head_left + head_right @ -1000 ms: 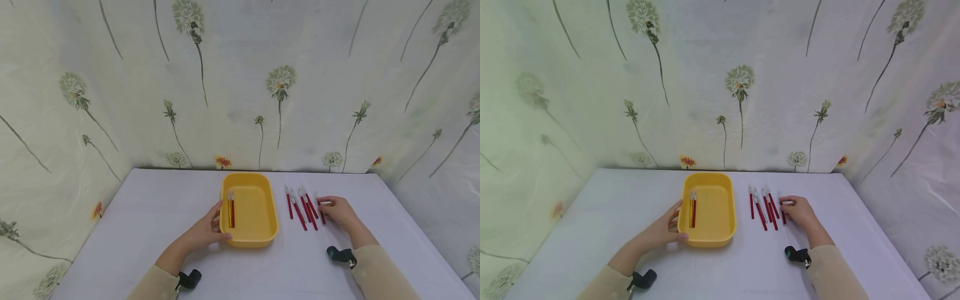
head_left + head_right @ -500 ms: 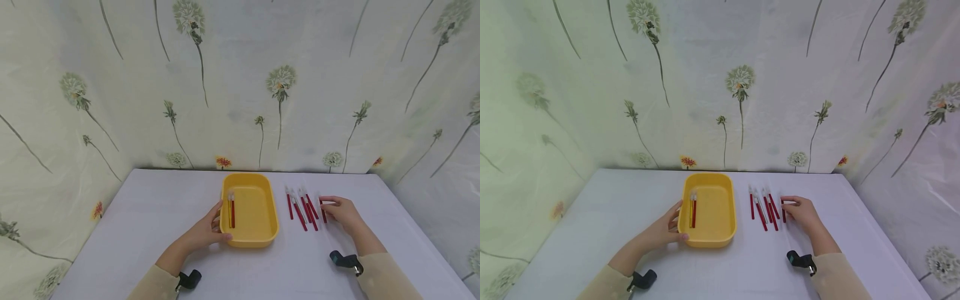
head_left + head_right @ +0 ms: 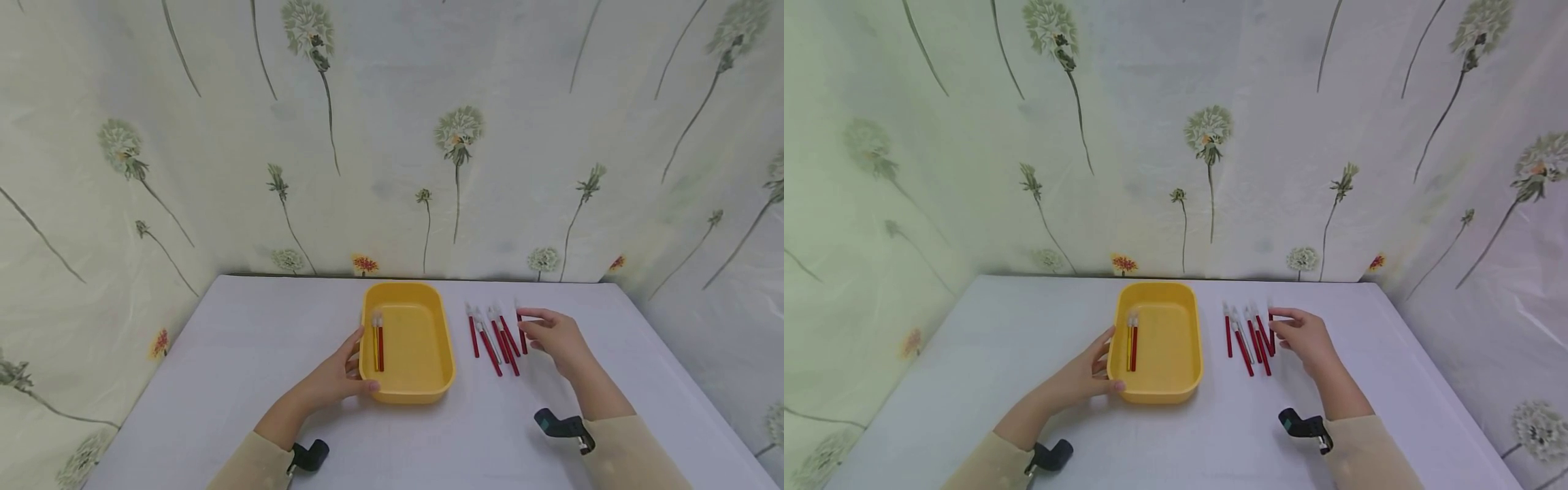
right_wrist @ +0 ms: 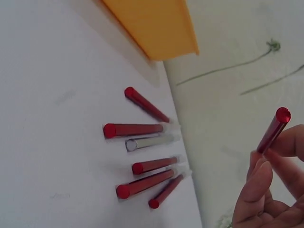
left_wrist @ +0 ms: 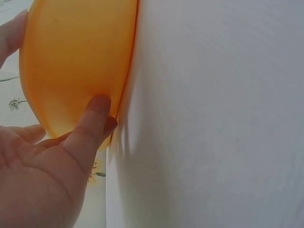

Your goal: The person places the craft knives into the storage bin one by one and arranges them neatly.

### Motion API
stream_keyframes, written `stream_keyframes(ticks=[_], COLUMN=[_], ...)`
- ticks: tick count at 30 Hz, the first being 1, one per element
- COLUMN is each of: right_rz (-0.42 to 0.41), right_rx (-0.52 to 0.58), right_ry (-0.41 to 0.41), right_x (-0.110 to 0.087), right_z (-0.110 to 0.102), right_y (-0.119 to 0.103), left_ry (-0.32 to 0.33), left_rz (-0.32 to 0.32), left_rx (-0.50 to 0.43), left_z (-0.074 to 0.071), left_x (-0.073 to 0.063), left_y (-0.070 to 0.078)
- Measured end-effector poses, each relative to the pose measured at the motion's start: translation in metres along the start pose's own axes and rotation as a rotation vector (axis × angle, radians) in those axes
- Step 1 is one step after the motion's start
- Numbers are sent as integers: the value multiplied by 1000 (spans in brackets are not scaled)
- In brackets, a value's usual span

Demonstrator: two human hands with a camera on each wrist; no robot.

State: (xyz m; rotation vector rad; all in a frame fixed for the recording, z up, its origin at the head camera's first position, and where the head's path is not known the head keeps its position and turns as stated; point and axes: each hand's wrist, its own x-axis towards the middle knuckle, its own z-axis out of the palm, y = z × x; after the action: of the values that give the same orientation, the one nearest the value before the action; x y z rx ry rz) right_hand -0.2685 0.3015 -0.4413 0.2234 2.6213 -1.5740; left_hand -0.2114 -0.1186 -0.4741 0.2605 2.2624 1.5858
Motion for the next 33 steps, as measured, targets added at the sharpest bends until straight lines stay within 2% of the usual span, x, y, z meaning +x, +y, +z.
stream_keyframes(ticks=[14,33], right_rz=[-65,-27], right_rx=[102,122], right_ry=[-41,-88], right_x=[-13,-18], right_z=[15,62], right_y=[-33,-69], left_ry=[-20,-8], left_rz=[8,-13], left_rx=[-18,-18], left_z=[-1,-1], left_x=[1,2], left_y=[-2,-2])
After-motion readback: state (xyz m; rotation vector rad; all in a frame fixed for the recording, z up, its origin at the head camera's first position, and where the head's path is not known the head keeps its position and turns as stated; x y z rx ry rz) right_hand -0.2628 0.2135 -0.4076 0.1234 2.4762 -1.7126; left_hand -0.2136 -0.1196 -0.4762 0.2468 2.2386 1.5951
